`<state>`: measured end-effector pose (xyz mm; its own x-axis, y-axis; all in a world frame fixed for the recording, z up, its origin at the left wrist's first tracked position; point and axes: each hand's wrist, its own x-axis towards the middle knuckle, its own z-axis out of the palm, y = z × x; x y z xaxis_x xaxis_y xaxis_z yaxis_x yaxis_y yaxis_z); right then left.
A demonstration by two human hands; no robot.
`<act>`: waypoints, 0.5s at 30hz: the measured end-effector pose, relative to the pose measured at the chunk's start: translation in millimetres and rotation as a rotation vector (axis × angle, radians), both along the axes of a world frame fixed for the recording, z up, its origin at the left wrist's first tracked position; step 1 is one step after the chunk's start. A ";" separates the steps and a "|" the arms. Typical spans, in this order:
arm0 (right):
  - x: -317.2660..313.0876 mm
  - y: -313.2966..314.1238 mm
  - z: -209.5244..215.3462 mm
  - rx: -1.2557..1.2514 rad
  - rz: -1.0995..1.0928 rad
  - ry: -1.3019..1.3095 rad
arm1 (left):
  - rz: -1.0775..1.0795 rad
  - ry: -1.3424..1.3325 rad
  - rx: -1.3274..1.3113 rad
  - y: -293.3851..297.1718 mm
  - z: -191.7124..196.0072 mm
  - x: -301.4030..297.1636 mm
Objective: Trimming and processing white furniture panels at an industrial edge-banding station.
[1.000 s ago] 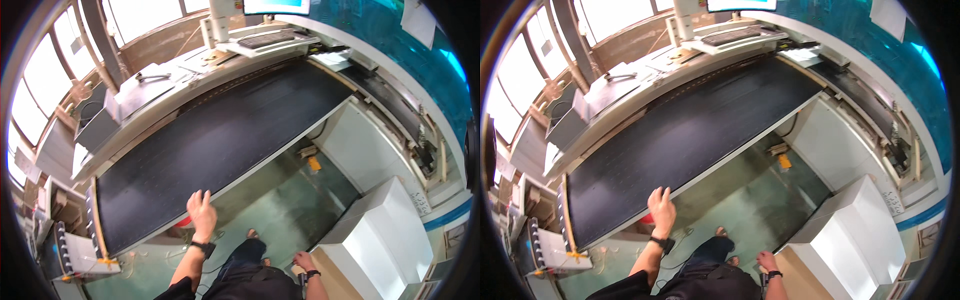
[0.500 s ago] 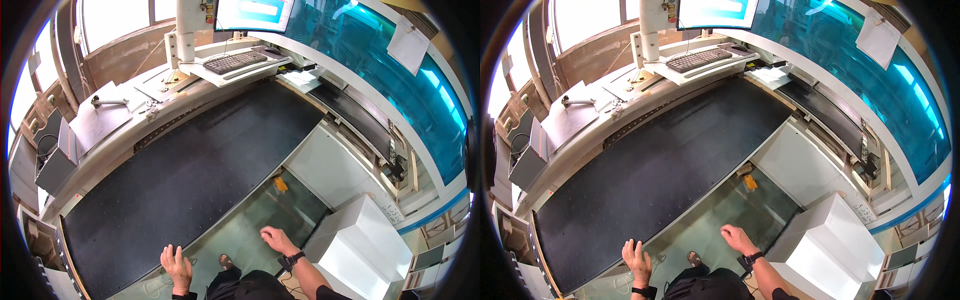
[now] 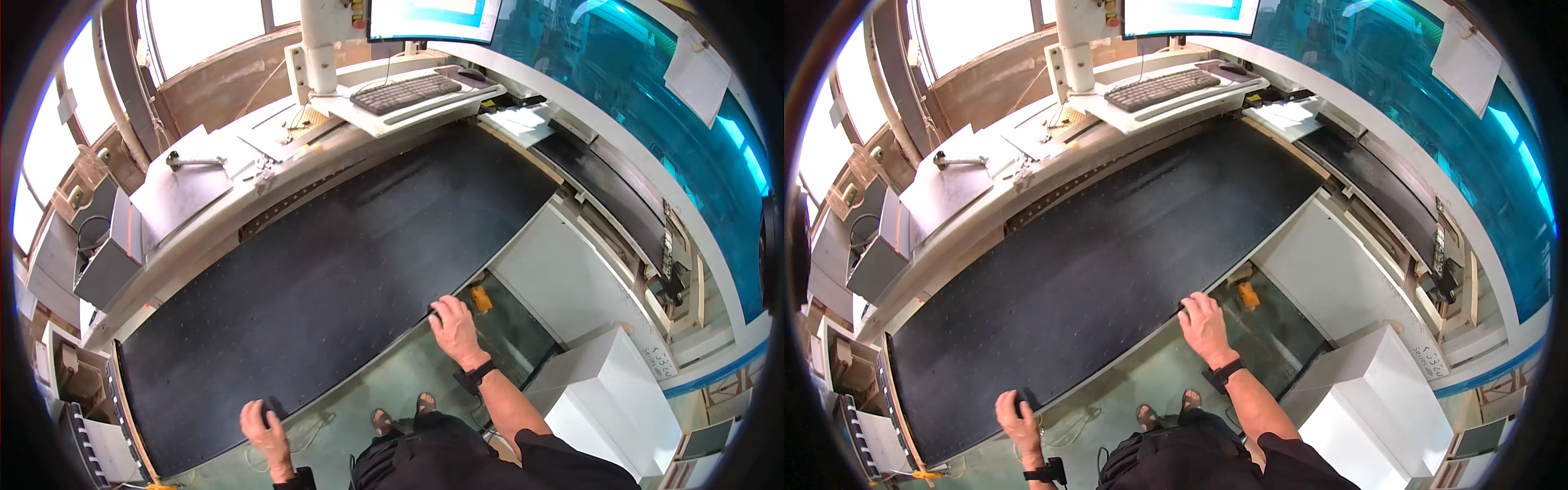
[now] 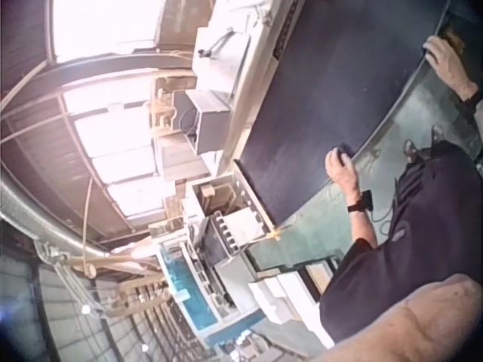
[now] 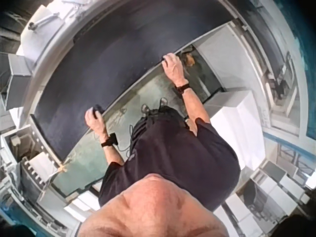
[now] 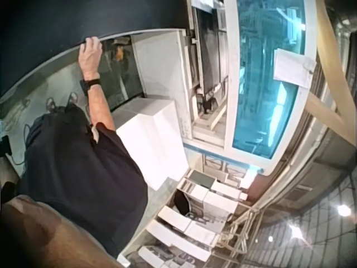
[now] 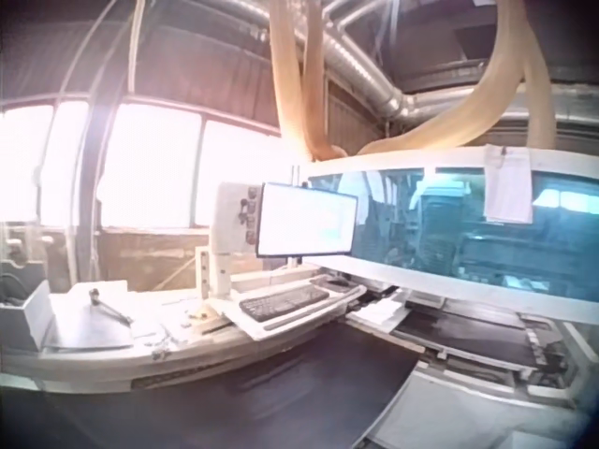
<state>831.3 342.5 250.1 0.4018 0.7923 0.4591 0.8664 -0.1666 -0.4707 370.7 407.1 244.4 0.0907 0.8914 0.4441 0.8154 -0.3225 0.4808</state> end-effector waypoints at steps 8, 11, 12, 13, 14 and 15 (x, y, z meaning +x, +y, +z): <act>23.7 -1.0 16.4 -0.165 0.304 -0.326 | 0.561 -0.037 0.143 41.0 -43.0 -2.8; 41.6 3.8 11.7 -0.109 0.425 -0.300 | 0.633 -0.078 0.227 42.5 -53.0 -10.6; 50.2 3.7 8.8 -0.120 0.439 -0.289 | 0.619 -0.068 0.229 37.1 -27.7 11.7; 55.5 5.5 8.6 -0.112 0.432 -0.282 | 0.615 -0.052 0.235 28.6 -3.4 31.2; 61.0 11.7 11.1 -0.187 0.482 -0.235 | 0.614 -0.049 0.249 27.9 -1.5 34.9; 64.4 17.6 12.0 -0.262 0.532 -0.186 | 0.617 -0.046 0.261 26.9 -2.1 34.4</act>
<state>895.7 360.2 262.1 -0.1475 0.9578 0.2466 0.9259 0.2213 -0.3061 405.1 434.0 242.3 -0.4256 0.6365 0.6432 0.8679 0.0858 0.4893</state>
